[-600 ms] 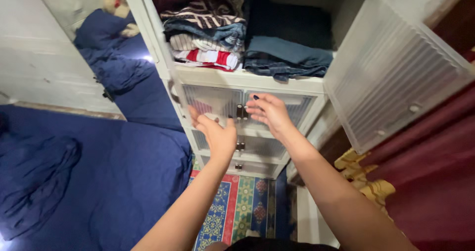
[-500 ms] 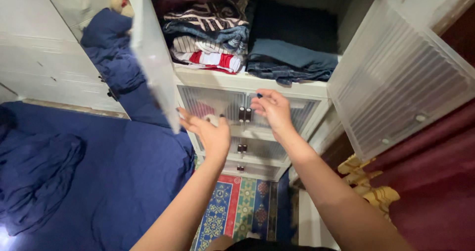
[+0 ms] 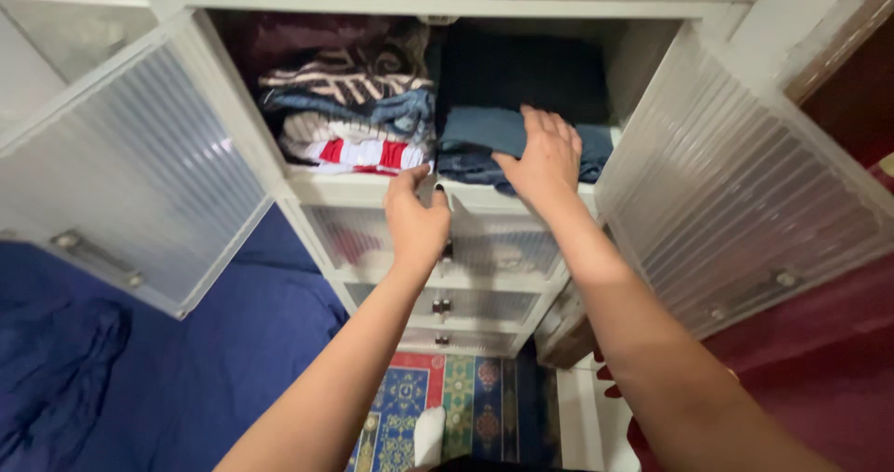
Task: The person sorts through clothing and accessories in a plastic storage cabinet, moves items onto a bed, and places various objects like a white handbag, a black purse, and small red garments into lower drawers before closing them.
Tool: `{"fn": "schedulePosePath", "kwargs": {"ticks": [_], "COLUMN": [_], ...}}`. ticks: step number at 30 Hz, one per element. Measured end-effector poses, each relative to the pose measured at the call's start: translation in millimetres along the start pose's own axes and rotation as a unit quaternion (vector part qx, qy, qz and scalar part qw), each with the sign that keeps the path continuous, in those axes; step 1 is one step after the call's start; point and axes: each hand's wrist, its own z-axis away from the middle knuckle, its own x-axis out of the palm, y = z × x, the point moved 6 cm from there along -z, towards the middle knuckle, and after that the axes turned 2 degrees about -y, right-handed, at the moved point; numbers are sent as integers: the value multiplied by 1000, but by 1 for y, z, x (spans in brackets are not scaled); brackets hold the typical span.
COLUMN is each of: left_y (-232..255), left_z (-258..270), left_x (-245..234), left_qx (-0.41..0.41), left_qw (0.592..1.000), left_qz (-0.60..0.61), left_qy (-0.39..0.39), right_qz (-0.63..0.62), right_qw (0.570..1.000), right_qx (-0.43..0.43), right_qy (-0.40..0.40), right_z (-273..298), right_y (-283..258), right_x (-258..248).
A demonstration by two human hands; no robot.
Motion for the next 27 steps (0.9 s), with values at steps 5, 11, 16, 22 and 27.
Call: {"fn": "schedulePosePath", "kwargs": {"ticks": [5, 11, 16, 22, 27], "left_y": [5, -10, -17, 3, 11], "left_z": [-43, -63, -83, -95, -110], "left_x": [38, 73, 88, 87, 91], "left_qx": [1, -114, -157, -121, -214], "left_qw": [994, 931, 906, 953, 925], "left_qz": [-11, -166, -154, -7, 151], "left_qy": [-107, -305, -361, -276, -276], "right_qz": [50, 61, 3, -72, -72], "right_qw": [984, 982, 972, 985, 996], "right_qx": [95, 174, 223, 143, -43], "right_qy": [-140, 45, 68, 70, -36], "right_z": [-34, -70, -94, -75, -26], "right_y": [33, 100, 134, 104, 18], "right_x": [21, 36, 45, 30, -10]}}
